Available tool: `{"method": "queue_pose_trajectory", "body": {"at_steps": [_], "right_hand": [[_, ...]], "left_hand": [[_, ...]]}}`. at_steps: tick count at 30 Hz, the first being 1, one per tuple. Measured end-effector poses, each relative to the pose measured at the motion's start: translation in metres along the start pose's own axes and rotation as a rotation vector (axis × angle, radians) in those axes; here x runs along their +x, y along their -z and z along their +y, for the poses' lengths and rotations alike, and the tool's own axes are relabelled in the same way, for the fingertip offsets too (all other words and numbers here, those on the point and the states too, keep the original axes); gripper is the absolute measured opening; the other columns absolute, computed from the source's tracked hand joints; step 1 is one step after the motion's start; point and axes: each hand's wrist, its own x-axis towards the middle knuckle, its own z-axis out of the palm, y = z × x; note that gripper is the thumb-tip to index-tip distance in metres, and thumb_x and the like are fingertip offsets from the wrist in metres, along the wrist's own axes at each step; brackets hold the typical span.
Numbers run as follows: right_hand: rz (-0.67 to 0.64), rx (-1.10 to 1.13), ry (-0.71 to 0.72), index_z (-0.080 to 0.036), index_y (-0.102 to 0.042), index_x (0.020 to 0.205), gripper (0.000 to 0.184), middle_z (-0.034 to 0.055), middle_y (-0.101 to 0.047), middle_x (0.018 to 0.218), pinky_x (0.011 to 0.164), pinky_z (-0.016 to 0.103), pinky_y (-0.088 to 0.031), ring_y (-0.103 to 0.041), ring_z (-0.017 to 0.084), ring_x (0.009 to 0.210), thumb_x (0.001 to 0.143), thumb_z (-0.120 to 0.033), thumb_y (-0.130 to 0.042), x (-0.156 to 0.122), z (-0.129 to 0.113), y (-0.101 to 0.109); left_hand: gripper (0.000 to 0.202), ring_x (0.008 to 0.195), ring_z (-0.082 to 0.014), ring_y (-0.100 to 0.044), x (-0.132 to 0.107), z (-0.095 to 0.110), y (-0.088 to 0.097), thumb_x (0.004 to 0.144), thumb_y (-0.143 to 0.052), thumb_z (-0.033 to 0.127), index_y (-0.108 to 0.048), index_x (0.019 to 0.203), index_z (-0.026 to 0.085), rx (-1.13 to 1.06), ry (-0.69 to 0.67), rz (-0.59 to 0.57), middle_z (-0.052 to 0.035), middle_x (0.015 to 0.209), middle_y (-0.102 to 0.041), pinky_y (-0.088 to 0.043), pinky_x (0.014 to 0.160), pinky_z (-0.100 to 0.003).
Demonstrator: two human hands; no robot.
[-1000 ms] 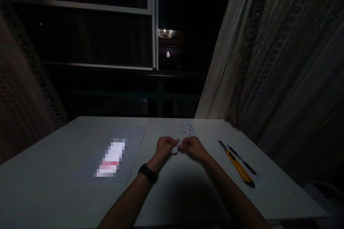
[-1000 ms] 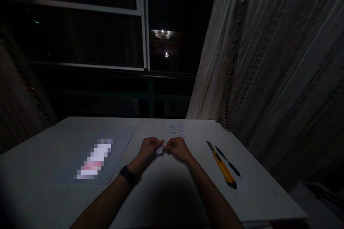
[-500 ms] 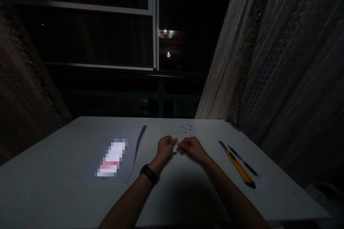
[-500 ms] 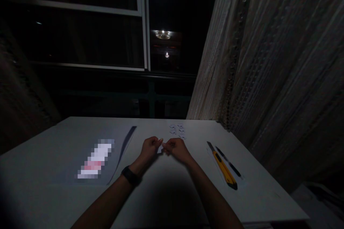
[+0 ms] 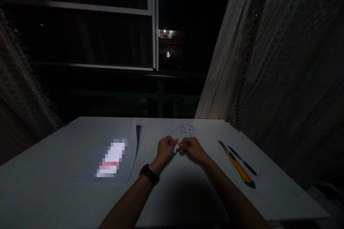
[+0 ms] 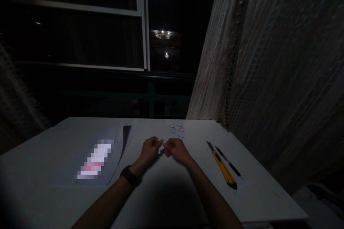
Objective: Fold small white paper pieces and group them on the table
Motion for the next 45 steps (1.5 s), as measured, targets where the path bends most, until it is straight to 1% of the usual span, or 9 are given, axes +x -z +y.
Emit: {"method": "queue_pose_trajectory", "body": {"at_steps": [5, 9, 12, 17, 21, 26, 29, 34, 45], "right_hand": [[0.017, -0.014, -0.004, -0.015, -0.056, 0.063, 0.033, 0.0023, -0.064, 0.055, 0.054, 0.025, -0.045, -0.058, 0.013, 0.049, 0.073, -0.047, -0.053, 0.0, 0.004, -0.003], [0.056, -0.014, -0.005, -0.015, -0.056, 0.062, 0.033, 0.0022, -0.063, 0.053, 0.053, 0.026, -0.045, -0.057, 0.013, 0.046, 0.072, -0.046, -0.053, 0.001, 0.006, -0.003], [0.08, 0.01, -0.017, -0.015, -0.056, 0.061, 0.033, 0.0025, -0.062, 0.053, 0.053, 0.026, -0.045, -0.056, 0.013, 0.046, 0.072, -0.046, -0.054, 0.004, 0.009, 0.0], [0.25, 0.074, -0.03, -0.016, -0.055, 0.059, 0.037, 0.0035, -0.062, 0.053, 0.05, 0.026, -0.045, -0.057, 0.014, 0.046, 0.069, -0.051, -0.056, 0.01, 0.018, 0.0], [0.303, 0.214, -0.075, -0.017, -0.055, 0.059, 0.038, 0.0034, -0.062, 0.052, 0.048, 0.027, -0.046, -0.057, 0.015, 0.045, 0.064, -0.054, -0.06, 0.011, 0.019, -0.009], [0.226, 0.345, -0.099, -0.015, -0.055, 0.057, 0.038, 0.0023, -0.061, 0.049, 0.043, 0.023, -0.042, -0.054, 0.012, 0.041, 0.061, -0.053, -0.062, 0.009, 0.014, -0.017], [0.206, 0.353, -0.107, -0.016, -0.055, 0.059, 0.035, -0.0002, -0.059, 0.047, 0.04, 0.022, -0.04, -0.051, 0.011, 0.038, 0.06, -0.05, -0.064, 0.009, 0.016, -0.016], [0.296, 0.247, -0.027, -0.017, -0.055, 0.065, 0.027, -0.0048, -0.053, 0.044, 0.039, 0.021, -0.037, -0.048, 0.01, 0.038, 0.061, -0.042, -0.066, 0.01, 0.021, -0.011], [0.45, -0.117, 0.052, -0.017, -0.059, 0.064, 0.019, -0.001, -0.055, 0.051, 0.046, 0.023, -0.038, -0.049, 0.013, 0.047, 0.069, -0.035, -0.056, 0.002, 0.011, -0.018]], "left_hand": [[0.029, 0.045, -0.0087, -0.034, 0.001, -0.001, 0.001, 0.06, -0.063, 0.038, -0.047, 0.047, 0.017, -0.056, 0.024, 0.0, 0.0052, 0.043, -0.038, -0.024, 0.045, -0.021], [0.035, 0.044, -0.0075, -0.035, 0.001, 0.001, 0.002, 0.061, -0.065, 0.044, -0.05, 0.048, 0.015, -0.142, 0.06, -0.063, 0.0045, 0.045, -0.039, -0.026, 0.043, -0.02], [0.042, 0.048, -0.0085, -0.043, 0.0, 0.006, 0.002, 0.064, -0.059, 0.053, -0.055, 0.053, 0.012, -0.246, 0.08, -0.14, 0.0015, 0.049, -0.047, -0.034, 0.045, -0.02], [0.047, 0.058, -0.0137, -0.058, -0.002, 0.006, -0.002, 0.065, -0.057, 0.057, -0.061, 0.069, 0.01, -0.396, 0.2, -0.26, -0.006, 0.065, -0.061, -0.046, 0.052, -0.023], [0.044, 0.051, -0.0133, -0.057, 0.0, 0.0, -0.006, 0.061, -0.062, 0.054, -0.062, 0.069, 0.011, -0.296, 0.19, -0.166, -0.0039, 0.059, -0.06, -0.044, 0.043, -0.02], [0.038, 0.048, -0.0124, -0.056, 0.001, 0.004, -0.006, 0.063, -0.063, 0.049, -0.062, 0.068, 0.012, -0.226, 0.084, -0.055, -0.0014, 0.053, -0.06, -0.043, 0.044, -0.019], [0.036, 0.049, -0.0147, -0.059, 0.001, 0.008, -0.004, 0.062, -0.065, 0.046, -0.061, 0.064, 0.011, -0.248, 0.096, -0.044, -0.0028, 0.052, -0.06, -0.044, 0.044, -0.02], [0.036, 0.052, -0.0191, -0.063, 0.0, 0.005, -0.006, 0.06, -0.068, 0.043, -0.058, 0.067, 0.01, -0.342, 0.186, -0.084, -0.0073, 0.056, -0.063, -0.048, 0.044, -0.024], [0.038, 0.051, -0.0191, -0.063, -0.001, 0.004, -0.008, 0.054, -0.074, 0.038, -0.056, 0.067, 0.008, -0.501, 0.278, -0.082, -0.0081, 0.056, -0.063, -0.052, 0.048, -0.026]]}}
